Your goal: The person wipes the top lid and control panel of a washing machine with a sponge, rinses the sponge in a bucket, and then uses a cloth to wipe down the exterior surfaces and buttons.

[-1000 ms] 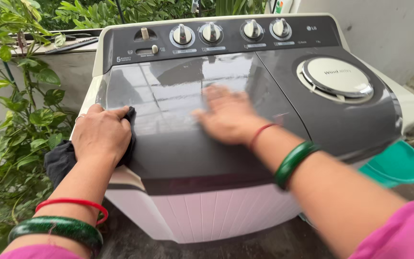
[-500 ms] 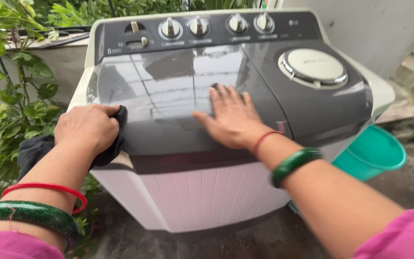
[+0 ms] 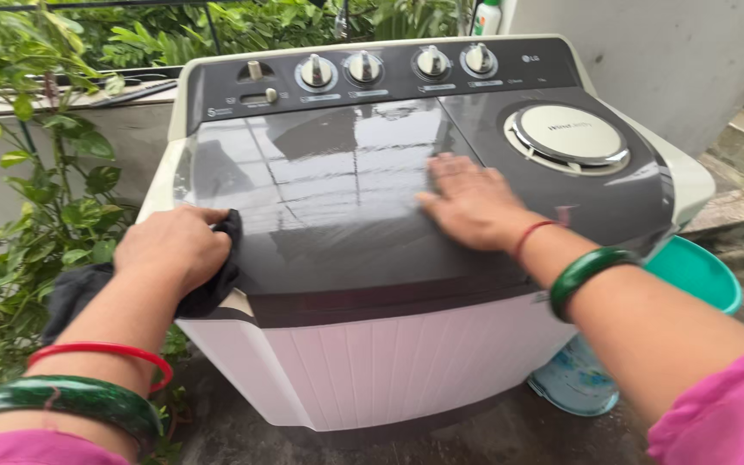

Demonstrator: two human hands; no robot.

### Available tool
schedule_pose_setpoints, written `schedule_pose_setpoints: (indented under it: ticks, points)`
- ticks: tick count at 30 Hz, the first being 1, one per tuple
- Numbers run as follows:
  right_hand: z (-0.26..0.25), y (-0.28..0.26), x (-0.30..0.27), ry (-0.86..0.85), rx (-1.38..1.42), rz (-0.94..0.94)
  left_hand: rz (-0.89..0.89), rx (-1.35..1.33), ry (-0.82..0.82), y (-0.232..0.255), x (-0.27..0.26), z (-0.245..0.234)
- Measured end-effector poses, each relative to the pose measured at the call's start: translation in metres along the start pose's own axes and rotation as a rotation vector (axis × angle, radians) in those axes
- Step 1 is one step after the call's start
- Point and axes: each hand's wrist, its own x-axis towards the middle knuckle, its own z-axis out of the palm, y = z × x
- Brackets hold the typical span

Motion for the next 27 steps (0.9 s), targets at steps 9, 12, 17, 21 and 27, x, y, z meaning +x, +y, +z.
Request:
schedule_pose_setpoints:
  ticks: [9, 12, 17, 21, 27]
  points:
    - [0.039, -0.132, 0.000, -0.013, 0.118, -0.309, 0.074, 0.180, -0.010, 0.013, 0.028, -0.014]
    - [0.040, -0.144, 0.007, 0.056, 0.046, -0.444, 0.081, 0.157, -0.012, 0.013, 0.030, -0.022]
    - [0.024, -0.052, 0.045, -0.104, 0.077, -0.111, 0.100, 0.089, -0.085, 0.001, 0.038, -0.026]
    - [0.013, 0.022, 0.060, -0.109, -0.014, 0.108, 0.122, 0.098, -0.071, -0.013, 0.066, -0.013]
    - [0.012, -0.033, 0.085, -0.150, 0.004, 0.018, 0.115, 0.016, -0.174, -0.020, 0.099, -0.004]
